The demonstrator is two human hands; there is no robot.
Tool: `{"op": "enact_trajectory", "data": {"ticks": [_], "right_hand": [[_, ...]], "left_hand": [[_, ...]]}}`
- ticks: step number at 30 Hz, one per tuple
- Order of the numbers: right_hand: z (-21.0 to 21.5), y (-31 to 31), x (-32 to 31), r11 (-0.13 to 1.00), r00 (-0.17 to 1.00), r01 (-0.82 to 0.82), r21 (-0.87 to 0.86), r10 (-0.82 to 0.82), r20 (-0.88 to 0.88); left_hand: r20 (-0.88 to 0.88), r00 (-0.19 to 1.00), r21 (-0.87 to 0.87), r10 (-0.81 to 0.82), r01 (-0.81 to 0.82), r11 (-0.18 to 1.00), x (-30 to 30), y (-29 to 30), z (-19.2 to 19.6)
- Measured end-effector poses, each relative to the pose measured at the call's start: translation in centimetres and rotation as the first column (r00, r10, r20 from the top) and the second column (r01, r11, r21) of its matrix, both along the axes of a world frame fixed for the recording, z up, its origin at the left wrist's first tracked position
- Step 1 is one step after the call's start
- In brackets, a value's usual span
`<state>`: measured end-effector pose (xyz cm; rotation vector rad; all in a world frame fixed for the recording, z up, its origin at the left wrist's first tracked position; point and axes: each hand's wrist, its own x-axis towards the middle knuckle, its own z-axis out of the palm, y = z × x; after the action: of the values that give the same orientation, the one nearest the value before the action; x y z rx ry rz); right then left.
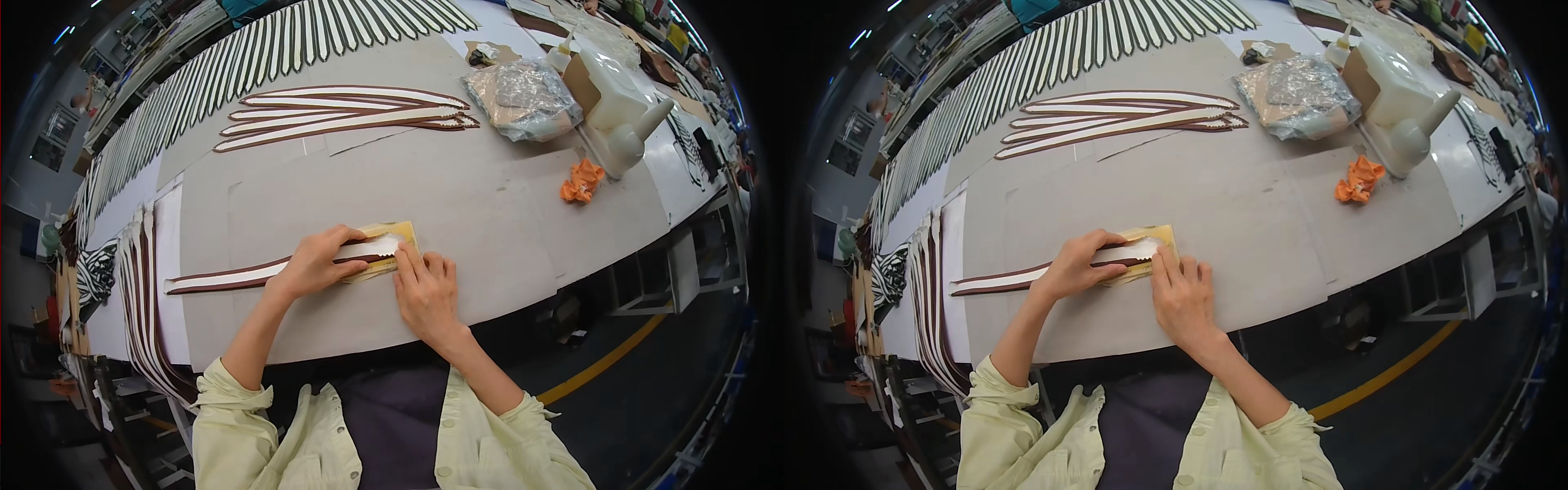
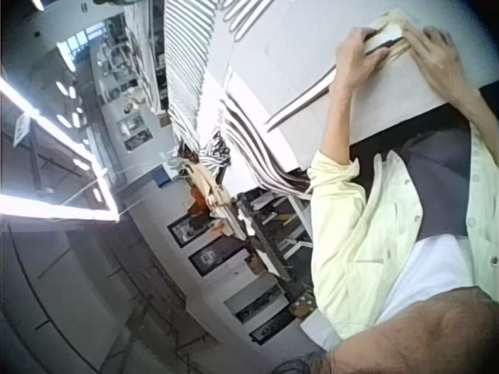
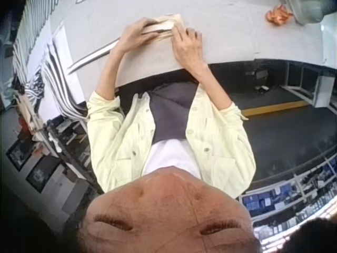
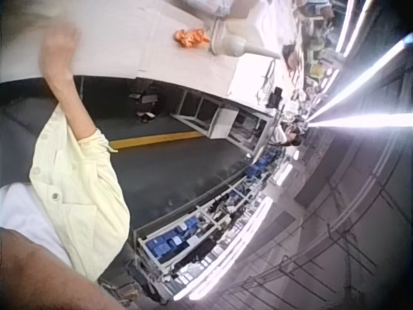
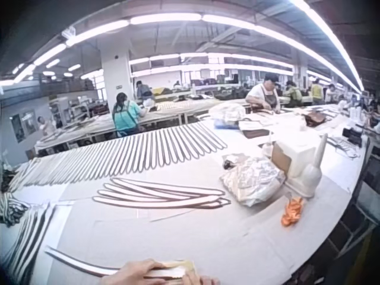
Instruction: The person repeatedly picks up long, thin, striped decorative strips and presses them onto a small yellow rectangular block on a workbench. They smooth the strips with their fingers and place the finished pieces into a pile on the table. The process is repetitive and involves handling multiple identical strips one at a time.
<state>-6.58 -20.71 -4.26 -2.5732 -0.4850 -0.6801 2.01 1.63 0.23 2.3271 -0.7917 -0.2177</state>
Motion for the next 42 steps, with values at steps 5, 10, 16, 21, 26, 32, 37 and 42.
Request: {"op": "enact_trajectory", "data": {"ticks": [5,10,16,21,26,32,37,42], "right_hand": [[0.2,-0.1,0.1,1.000,1.000,-0.004,0.013,0.004,-0.009],[0.3,-0.1,0.2,1.000,1.000,-0.016,0.022,0.016,0.001],[0.4,-0.4,0.6,0.999,1.000,-0.028,0.026,0.028,0.002],[0.8,-0.5,1.4,0.993,0.999,-0.044,0.108,0.043,0.011],[0.8,-0.7,1.9,0.986,0.998,-0.068,0.153,0.065,0.019],[0.3,-0.7,1.8,0.988,0.995,-0.084,0.129,0.077,0.059],[0.6,-0.5,1.7,0.985,0.998,-0.057,0.161,0.055,0.021],[-0.2,-0.7,2.0,0.962,0.998,-0.033,0.270,0.044,-0.033]], "left_hand": [[0.066,0.998,-0.051,0.004,-0.001,0.999,-0.4,0.0,-0.8],[0.120,0.990,0.021,0.069,-0.072,0.997,-1.7,0.1,-1.9],[0.499,0.858,0.036,0.124,-0.163,0.986,-4.2,0.6,-2.7],[0.494,0.863,0.027,0.105,-0.136,0.990,-5.4,1.7,-2.7],[0.522,0.845,0.078,0.120,-0.188,0.979,-6.9,0.0,-1.5],[0.327,0.904,0.105,0.276,-0.325,0.940,-4.1,-2.2,-1.2],[0.313,0.926,-0.140,0.210,-0.174,0.975,-0.7,-4.6,-3.0],[0.253,0.952,-0.243,0.174,-0.112,0.963,-0.3,-4.6,-3.5]]}}
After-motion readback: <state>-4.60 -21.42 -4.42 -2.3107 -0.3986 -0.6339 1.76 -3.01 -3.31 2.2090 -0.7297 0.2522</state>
